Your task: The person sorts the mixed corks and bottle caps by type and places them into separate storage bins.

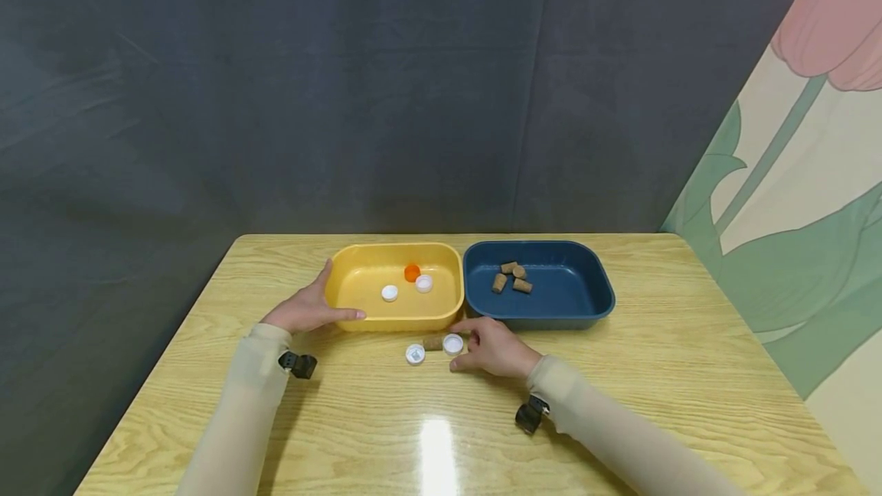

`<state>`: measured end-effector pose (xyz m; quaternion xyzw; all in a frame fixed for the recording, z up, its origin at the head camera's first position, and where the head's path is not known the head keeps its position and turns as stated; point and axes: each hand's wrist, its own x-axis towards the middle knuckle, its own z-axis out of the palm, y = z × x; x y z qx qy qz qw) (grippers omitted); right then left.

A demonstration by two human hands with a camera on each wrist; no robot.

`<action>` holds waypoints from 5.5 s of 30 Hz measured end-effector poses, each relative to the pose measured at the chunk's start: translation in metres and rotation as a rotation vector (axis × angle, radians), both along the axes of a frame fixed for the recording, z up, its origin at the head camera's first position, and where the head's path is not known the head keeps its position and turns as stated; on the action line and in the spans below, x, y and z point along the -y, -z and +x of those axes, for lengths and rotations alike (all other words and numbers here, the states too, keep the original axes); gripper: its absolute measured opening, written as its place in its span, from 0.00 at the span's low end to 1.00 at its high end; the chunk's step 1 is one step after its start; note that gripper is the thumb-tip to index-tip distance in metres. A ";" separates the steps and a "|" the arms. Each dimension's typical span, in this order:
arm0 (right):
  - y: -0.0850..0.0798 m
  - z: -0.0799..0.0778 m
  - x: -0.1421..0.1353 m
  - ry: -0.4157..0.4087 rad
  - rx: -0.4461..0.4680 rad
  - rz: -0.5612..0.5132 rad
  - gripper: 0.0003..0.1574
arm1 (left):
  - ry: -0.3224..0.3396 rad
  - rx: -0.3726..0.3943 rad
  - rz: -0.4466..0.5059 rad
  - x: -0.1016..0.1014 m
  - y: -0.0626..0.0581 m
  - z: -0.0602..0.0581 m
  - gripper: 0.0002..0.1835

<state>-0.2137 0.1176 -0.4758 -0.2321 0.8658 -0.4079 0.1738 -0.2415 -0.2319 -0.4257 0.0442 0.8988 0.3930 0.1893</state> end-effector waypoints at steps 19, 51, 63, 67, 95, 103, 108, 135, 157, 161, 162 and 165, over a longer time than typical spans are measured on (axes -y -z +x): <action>0.004 0.002 0.003 0.027 -0.049 0.007 0.21 | -0.006 0.019 -0.008 0.000 0.000 0.000 0.74; -0.035 0.015 0.008 -0.022 -0.089 -0.008 0.20 | -0.005 -0.012 -0.060 -0.001 -0.002 0.001 0.73; -0.056 0.002 0.010 -0.008 -0.091 -0.047 0.21 | 0.000 -0.089 -0.197 0.006 -0.001 -0.001 0.45; -0.062 -0.005 0.011 0.007 -0.087 -0.059 0.25 | -0.032 -0.147 -0.201 0.007 0.000 -0.003 0.33; -0.086 -0.048 0.034 0.114 -0.100 -0.015 0.25 | -0.029 -0.314 -0.264 0.005 0.014 -0.001 0.28; -0.085 -0.054 0.039 0.135 -0.094 -0.028 0.24 | -0.044 -0.326 -0.235 0.009 0.017 0.000 0.27; -0.081 -0.057 0.041 0.127 -0.088 -0.028 0.23 | -0.049 -0.315 -0.218 0.012 0.018 0.002 0.27; -0.070 -0.086 0.067 0.156 -0.055 0.108 0.21 | -0.033 -0.323 -0.236 0.009 0.016 0.000 0.27; -0.072 -0.087 0.069 0.089 -0.039 0.176 0.30 | -0.024 -0.314 -0.247 0.009 0.013 0.000 0.27; -0.073 -0.080 0.064 0.062 -0.059 0.160 0.29 | -0.021 -0.326 -0.253 0.009 0.014 0.000 0.27; -0.074 -0.077 0.063 0.054 -0.065 0.152 0.28 | -0.020 -0.325 -0.254 0.009 0.014 0.000 0.27; -0.074 -0.068 0.058 0.026 -0.082 0.133 0.26 | -0.019 -0.324 -0.258 0.009 0.014 0.000 0.27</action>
